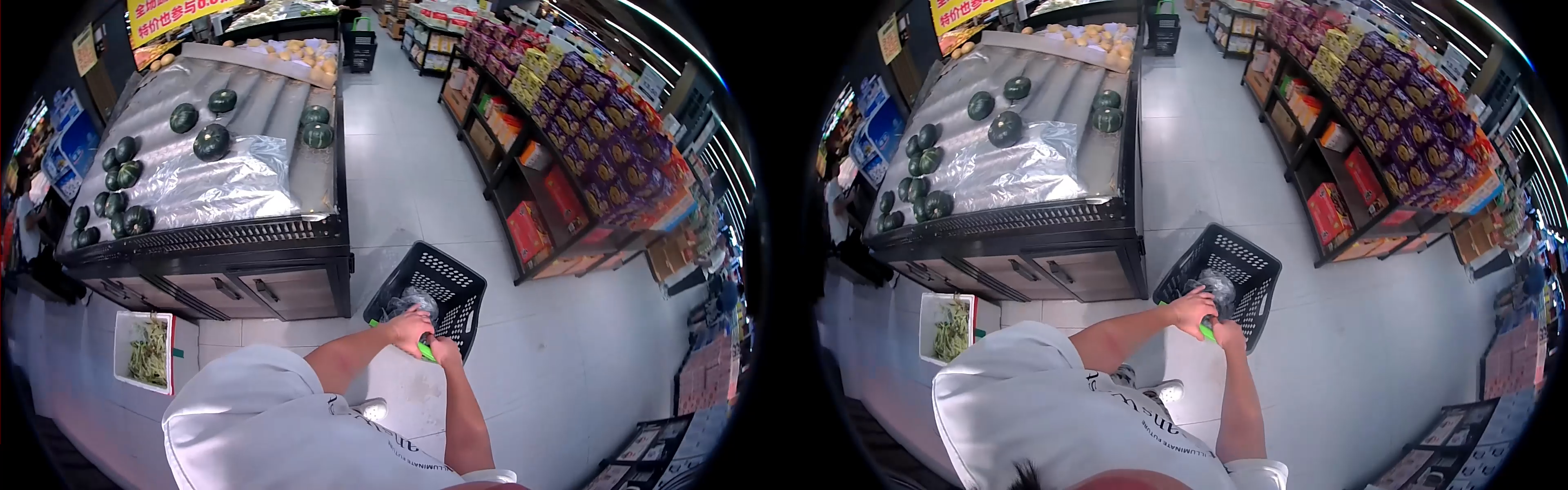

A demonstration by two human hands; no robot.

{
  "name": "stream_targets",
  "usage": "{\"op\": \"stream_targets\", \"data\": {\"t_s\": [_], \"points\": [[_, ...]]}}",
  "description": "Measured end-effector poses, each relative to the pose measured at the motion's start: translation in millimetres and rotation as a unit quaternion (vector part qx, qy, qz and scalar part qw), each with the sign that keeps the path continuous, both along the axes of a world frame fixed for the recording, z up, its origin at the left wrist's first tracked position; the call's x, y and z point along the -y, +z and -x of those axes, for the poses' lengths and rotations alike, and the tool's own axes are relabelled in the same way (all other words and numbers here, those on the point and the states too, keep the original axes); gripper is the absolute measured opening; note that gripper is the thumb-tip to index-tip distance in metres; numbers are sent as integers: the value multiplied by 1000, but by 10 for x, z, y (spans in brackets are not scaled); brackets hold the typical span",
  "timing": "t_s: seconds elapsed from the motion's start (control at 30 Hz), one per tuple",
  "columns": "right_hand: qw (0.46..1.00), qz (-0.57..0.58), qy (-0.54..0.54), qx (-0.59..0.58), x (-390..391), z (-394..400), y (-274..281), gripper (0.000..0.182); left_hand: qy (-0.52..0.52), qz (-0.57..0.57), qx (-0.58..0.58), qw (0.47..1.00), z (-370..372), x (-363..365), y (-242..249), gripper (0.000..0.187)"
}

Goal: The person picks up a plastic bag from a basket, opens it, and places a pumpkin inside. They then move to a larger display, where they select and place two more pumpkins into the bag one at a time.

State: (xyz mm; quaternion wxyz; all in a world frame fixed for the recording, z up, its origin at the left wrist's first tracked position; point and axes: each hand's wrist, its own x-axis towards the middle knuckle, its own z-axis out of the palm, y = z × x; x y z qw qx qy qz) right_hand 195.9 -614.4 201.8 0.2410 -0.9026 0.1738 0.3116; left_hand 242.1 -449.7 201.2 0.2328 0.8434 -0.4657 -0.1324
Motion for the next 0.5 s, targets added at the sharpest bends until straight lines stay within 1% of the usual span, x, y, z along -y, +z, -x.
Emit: {"op": "stream_targets", "data": {"t_s": [0.03, 0.13, 0.2, 0.27, 0.33, 0.37, 0.4, 0.43, 0.47, 0.5], "points": [[1000, 4, 20, -5, 81, -115, -40, 60, 3, -29, -35, 999, -73, 75, 45, 60], [999, -7, 45, 0, 293, -447, -93, 64, 32, -44, -65, 996, -328, 259, 61, 58], [999, -5, 50, -8, 409, -741, -120, 60, 55, 9, -15, 998, -512, 334, 15, 61], [998, 22, 66, 7, 509, -953, -61, 57, 77, 13, -25, 997, -692, 437, -20, 63], [995, 24, 74, 65, 578, -1115, 82, 60, 90, 15, -31, 995, -862, 547, -13, 64], [996, 27, 69, 58, 621, -1225, 121, 59, 94, 15, -31, 995, -956, 600, 0, 64], [995, 43, 73, 49, 697, -1398, 23, 58, 98, 15, -38, 994, -1076, 633, 36, 64], [995, 51, 64, 53, 721, -1489, 63, 57, 100, 3, -66, 993, -1173, 672, 104, 65], [995, 61, 59, 57, 730, -1600, 119, 55, 116, 16, -60, 991, -1268, 732, 17, 68], [992, 73, 65, 76, 794, -1719, 74, 54, 123, 22, -59, 990, -1344, 780, 31, 69]]}}
